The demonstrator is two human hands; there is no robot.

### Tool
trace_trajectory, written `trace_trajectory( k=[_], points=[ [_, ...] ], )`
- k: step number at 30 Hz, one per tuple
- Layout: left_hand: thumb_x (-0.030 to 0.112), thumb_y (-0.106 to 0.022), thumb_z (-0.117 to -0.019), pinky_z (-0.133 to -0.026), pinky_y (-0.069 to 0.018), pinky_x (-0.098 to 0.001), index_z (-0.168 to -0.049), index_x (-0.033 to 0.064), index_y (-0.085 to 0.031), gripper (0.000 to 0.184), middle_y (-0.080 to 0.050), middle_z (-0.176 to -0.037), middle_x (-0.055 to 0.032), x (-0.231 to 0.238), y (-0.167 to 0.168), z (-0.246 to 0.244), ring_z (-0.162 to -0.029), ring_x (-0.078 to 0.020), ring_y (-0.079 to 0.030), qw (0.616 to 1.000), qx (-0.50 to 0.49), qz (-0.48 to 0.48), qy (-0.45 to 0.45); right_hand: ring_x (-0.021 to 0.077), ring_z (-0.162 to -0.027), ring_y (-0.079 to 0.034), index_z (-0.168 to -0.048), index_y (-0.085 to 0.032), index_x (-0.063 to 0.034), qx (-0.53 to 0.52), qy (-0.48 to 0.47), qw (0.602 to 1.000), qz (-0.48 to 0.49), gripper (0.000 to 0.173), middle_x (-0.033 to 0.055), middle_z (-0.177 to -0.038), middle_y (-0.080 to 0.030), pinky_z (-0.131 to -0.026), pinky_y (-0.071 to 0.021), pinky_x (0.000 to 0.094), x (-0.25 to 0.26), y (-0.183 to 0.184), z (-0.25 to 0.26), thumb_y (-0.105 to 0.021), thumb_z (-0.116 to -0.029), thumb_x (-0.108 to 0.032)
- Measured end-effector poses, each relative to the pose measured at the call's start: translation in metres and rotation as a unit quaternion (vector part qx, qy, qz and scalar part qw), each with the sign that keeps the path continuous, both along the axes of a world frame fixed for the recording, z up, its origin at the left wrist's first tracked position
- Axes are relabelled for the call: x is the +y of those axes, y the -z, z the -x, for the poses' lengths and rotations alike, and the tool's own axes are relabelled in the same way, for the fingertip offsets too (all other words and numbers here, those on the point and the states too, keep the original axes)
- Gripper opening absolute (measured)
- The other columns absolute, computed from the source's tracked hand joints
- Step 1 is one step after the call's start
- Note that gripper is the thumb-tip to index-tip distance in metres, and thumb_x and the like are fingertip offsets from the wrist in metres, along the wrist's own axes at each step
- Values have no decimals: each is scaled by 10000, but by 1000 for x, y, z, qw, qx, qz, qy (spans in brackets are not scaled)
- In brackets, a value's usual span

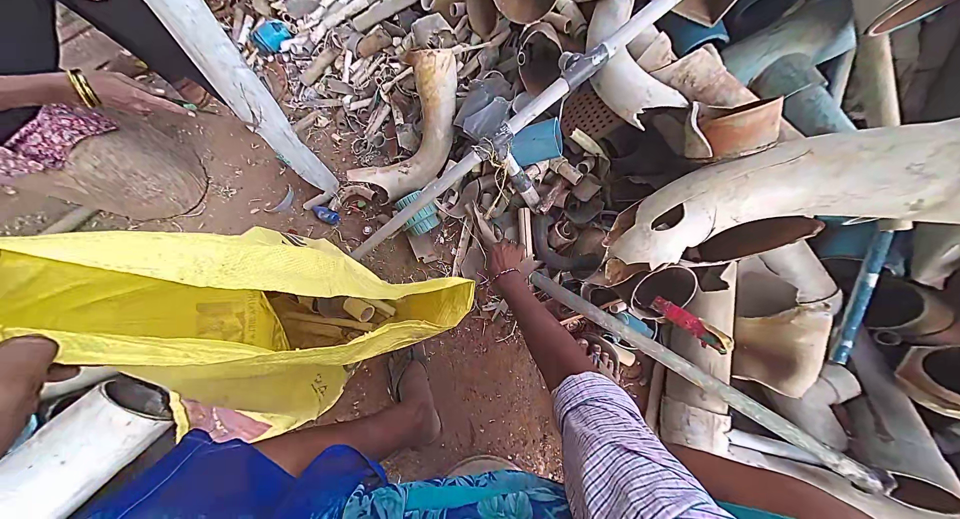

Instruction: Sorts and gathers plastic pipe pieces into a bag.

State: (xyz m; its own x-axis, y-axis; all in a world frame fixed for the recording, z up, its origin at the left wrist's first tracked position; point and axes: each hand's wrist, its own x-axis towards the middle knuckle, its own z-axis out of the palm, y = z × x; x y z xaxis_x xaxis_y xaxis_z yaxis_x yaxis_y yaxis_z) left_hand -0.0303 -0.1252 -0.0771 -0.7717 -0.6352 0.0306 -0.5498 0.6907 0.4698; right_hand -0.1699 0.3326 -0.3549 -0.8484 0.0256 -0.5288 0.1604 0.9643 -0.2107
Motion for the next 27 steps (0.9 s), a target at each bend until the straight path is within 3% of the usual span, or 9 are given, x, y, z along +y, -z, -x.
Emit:
trace_trajectory(
  k=[3, 6, 12, 14, 15, 17, 19, 24, 27],
  points=[
    [-62, -426, -902, -758, -581, -472, -1518, 20, -398, 623, -553, -1377, -237, 35, -36, -6, -1064, -308, -650, 992, -46, 25, 116, 535, -1305, -490, -1363, -533, 101, 26, -51, 998, 10, 397, 365, -1387, -517, -1067, -338, 696, -3, 3, -4, -540, -970, 42],
    [-22, -436, -948, -589, -546, -414, -1621, 168, -310, 711, -525, -1420, -228, 43, -43, -21, -752, -235, -629, 982, 16, 7, 189, 535, -1353, -446, -1460, -507, -16, 61, -99, 992, 46, 530, 337, -1459, -464, -1096, -271, 746, -5, 9, -10, -540, -945, 104],
    [-62, -432, -923, -566, -474, -290, -1590, 94, -354, 690, -302, -1649, -145, 86, -60, -30, -658, -96, -540, 981, 38, -12, 189, 464, -1314, -513, -1350, -607, 40, 29, -136, 986, 95, 395, 284, -1440, -533, -1109, -289, 665, -25, 13, -43, -554, -1005, -147],
    [10, -463, -864, -527, -427, -288, -1574, 115, -387, 722, -464, -1513, -170, 82, -55, -30, -603, -86, -491, 979, 60, 1, 197, 468, -1316, -504, -1328, -634, 16, 24, -131, 986, 98, 452, 275, -1440, -533, -1108, -254, 694, -29, 14, -49, -591, -992, -283],
    [6, -477, -862, -506, -433, -279, -1572, 135, -395, 726, -539, -1412, -170, 84, -55, -29, -559, -74, -478, 979, 64, -2, 192, 474, -1338, -487, -1334, -632, 17, 19, -130, 986, 98, 474, 275, -1450, -528, -1127, -206, 715, -30, 12, -52, -602, -986, -303],
    [-49, -463, -880, -566, -494, -309, -1578, 119, -385, 722, -433, -1551, -177, 100, -64, -27, -638, -100, -553, 980, 50, -19, 192, 468, -1376, -461, -1350, -615, 35, 3, -118, 988, 101, 458, 270, -1444, -543, -1176, -84, 725, -32, 6, -52, -594, -1002, -262],
    [-70, -460, -870, -570, -485, -338, -1572, 94, -398, 724, -352, -1618, -173, 109, -68, -24, -657, -131, -552, 978, 47, -16, 203, 454, -1343, -499, -1291, -654, 32, 3, -88, 991, 99, 372, 262, -1380, -596, -1177, -120, 714, -31, -10, -44, -590, -1003, -196],
    [-108, -443, -904, -582, -456, -353, -1566, 55, -406, 683, -241, -1668, -197, 123, -74, -22, -679, -158, -527, 976, 38, 1, 216, 423, -1076, -657, -1065, -714, 57, 12, 86, 966, 243, 316, 281, -1112, -689, -918, -494, 612, 22, -68, -1, -636, -996, -241],
    [-80, -468, -908, -598, -477, -446, -1563, 68, -415, 674, -488, -1481, -263, 131, -76, -21, -664, -227, -558, 977, 32, 26, 211, 89, -591, -567, -920, -633, -5, 8, 194, 851, 487, 194, 37, -744, -610, -570, -528, 268, 71, -58, 5, -621, -1024, -169]
  ],
)
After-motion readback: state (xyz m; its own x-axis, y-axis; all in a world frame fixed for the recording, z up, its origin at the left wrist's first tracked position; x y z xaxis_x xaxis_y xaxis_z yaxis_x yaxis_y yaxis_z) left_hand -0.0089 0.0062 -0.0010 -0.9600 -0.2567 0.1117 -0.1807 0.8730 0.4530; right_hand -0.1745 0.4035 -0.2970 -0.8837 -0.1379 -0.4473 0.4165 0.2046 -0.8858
